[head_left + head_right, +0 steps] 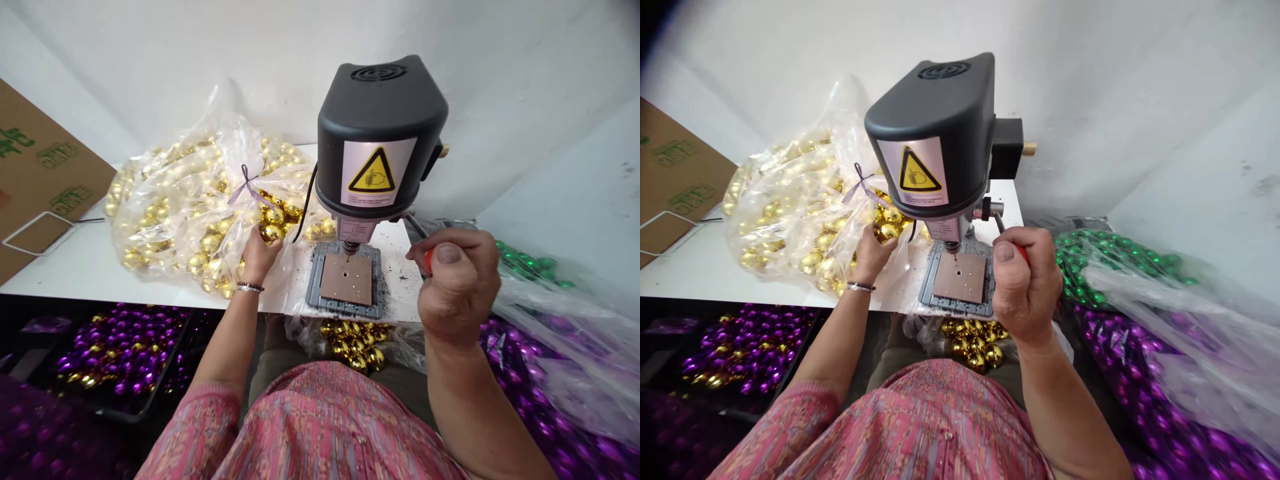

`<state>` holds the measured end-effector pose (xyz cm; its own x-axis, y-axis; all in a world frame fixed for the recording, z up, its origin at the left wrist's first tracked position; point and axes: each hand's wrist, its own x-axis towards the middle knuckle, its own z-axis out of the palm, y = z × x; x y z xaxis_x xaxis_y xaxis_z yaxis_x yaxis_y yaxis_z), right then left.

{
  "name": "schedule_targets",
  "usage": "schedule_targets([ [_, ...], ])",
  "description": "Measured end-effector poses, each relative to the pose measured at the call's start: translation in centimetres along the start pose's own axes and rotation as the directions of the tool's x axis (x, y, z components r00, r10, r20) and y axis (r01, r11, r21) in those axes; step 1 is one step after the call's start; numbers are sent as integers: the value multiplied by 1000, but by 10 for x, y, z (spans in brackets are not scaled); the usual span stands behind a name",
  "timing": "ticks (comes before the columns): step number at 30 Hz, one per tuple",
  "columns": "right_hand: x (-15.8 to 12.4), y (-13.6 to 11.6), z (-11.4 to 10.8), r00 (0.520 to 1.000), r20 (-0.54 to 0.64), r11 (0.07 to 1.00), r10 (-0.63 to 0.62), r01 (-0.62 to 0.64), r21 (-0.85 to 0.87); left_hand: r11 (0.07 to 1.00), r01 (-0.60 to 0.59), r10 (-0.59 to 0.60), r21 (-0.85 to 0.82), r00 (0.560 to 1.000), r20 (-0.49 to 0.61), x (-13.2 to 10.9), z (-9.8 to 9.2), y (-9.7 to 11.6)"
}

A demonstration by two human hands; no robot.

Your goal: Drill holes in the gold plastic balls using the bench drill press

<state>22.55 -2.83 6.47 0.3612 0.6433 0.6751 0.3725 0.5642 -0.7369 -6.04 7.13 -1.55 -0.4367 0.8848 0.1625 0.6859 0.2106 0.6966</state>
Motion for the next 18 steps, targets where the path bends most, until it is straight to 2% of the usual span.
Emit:
schedule_targets([
  [3,-1,1,0,1000,10,1000,-14,14,4,942,-18,60,-334,992,115,-26,-13,6],
  [5,-2,2,0,1000,11,1000,-18,18,8,831,36,108,-555,968,224,-45,-20,10],
  [7,-3,2,0,1000,9,1000,-7,7,20,689,139,131,-712,941,311,-62,-22,14],
  [10,-3,1,0,1000,4,999,6,-6,53,447,371,137,-814,870,473,-80,-14,18],
  [12,-3,0,0,1000,14,998,4,-5,59,343,502,128,-794,812,569,-88,-5,19],
  [14,-4,0,0,1000,27,999,-1,0,48,326,559,101,-762,781,616,-96,2,19],
  [15,-4,0,0,1000,29,999,-2,1,40,350,566,95,-746,771,630,-100,2,18],
  [17,-5,3,-1,1000,15,1000,3,-4,23,454,556,127,-696,733,669,-108,-6,11],
  [18,-5,5,0,1000,1,1000,7,-7,13,518,549,158,-657,693,704,-112,-15,4],
])
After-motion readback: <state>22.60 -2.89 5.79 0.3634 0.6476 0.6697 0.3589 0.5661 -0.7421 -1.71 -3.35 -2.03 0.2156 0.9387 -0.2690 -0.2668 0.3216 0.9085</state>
